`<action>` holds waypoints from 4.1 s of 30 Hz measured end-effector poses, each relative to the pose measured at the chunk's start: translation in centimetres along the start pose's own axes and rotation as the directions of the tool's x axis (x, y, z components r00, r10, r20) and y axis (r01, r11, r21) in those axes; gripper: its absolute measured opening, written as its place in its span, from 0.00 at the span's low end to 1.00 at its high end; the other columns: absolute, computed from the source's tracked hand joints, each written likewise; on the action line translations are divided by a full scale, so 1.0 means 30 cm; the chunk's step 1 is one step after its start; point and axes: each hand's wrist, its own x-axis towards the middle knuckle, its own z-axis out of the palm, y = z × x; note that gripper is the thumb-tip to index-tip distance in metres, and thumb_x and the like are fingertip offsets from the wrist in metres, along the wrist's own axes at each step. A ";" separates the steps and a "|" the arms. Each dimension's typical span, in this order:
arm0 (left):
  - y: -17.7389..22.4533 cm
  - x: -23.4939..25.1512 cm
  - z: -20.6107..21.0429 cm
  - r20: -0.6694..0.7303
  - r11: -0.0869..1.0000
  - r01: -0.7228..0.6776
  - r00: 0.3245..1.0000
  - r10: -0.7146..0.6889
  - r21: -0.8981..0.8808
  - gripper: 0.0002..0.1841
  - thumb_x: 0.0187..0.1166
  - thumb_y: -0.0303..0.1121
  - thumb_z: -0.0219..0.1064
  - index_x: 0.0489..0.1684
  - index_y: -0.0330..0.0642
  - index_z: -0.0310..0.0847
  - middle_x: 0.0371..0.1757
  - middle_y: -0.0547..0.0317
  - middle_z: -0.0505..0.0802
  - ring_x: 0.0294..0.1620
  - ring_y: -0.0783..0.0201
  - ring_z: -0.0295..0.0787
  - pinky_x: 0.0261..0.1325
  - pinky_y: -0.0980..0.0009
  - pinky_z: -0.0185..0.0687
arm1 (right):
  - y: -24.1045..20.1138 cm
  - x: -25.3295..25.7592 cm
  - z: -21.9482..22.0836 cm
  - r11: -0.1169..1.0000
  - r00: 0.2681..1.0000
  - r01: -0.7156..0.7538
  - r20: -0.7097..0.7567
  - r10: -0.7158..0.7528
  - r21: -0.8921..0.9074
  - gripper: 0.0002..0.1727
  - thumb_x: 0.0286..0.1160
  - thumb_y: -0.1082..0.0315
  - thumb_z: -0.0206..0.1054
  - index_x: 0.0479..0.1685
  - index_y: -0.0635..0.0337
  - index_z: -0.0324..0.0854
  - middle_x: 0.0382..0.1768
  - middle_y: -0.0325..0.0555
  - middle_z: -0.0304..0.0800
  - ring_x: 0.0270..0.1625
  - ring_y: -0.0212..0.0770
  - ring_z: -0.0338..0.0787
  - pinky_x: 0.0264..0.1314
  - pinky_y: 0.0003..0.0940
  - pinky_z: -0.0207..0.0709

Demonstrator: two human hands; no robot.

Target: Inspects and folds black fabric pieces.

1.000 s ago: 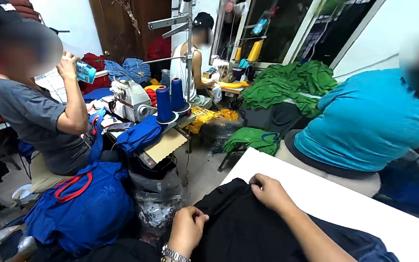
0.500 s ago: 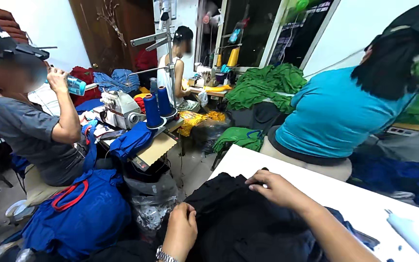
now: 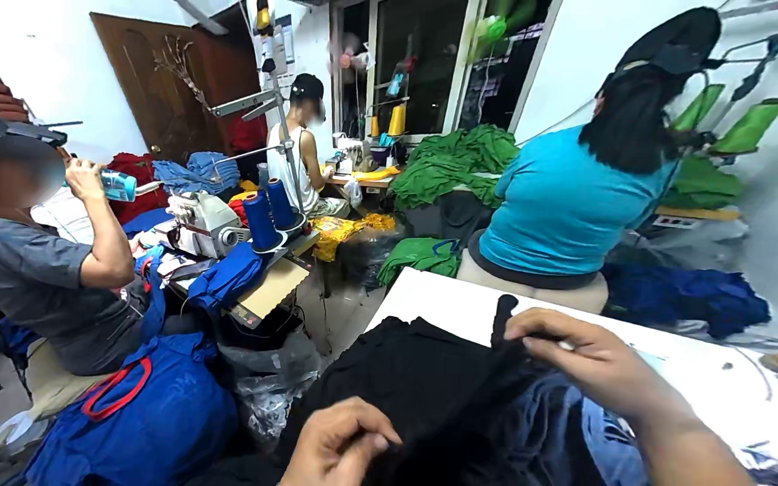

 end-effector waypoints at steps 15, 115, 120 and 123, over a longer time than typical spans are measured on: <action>-0.176 0.044 0.206 -0.201 0.980 0.159 0.970 -0.134 0.117 0.07 0.81 0.23 0.65 0.46 0.35 0.90 0.47 0.56 0.95 0.51 0.66 0.92 0.59 0.69 0.90 | -0.030 -0.080 0.355 0.786 0.921 -0.356 0.334 0.202 0.505 0.09 0.80 0.71 0.60 0.40 0.55 0.88 0.35 0.35 0.90 0.40 0.27 0.88 0.46 0.25 0.84; -0.157 0.112 0.301 0.200 0.867 0.497 0.848 -0.490 0.018 0.07 0.75 0.34 0.75 0.41 0.39 0.93 0.44 0.61 0.95 0.49 0.73 0.90 0.60 0.71 0.84 | -0.161 -0.357 0.341 0.930 0.966 -0.125 -0.254 0.036 -0.344 0.12 0.83 0.61 0.62 0.47 0.54 0.91 0.39 0.39 0.92 0.39 0.29 0.89 0.43 0.23 0.84; -0.164 0.086 0.318 0.139 0.838 0.540 0.839 -0.527 -0.082 0.06 0.75 0.30 0.75 0.41 0.38 0.93 0.47 0.59 0.95 0.52 0.71 0.90 0.62 0.70 0.84 | -0.161 -0.378 0.347 0.942 0.865 -0.328 -0.379 0.329 0.071 0.26 0.67 0.56 0.79 0.66 0.52 0.85 0.56 0.39 0.86 0.26 0.19 0.71 0.25 0.15 0.66; -0.162 0.079 0.325 0.125 0.842 0.532 0.845 -0.520 -0.091 0.07 0.77 0.29 0.72 0.45 0.37 0.93 0.52 0.56 0.95 0.58 0.69 0.90 0.67 0.69 0.83 | -0.151 -0.392 0.353 0.919 0.872 -0.373 -0.292 0.394 0.127 0.13 0.73 0.58 0.74 0.51 0.53 0.91 0.48 0.36 0.92 0.36 0.24 0.85 0.38 0.19 0.82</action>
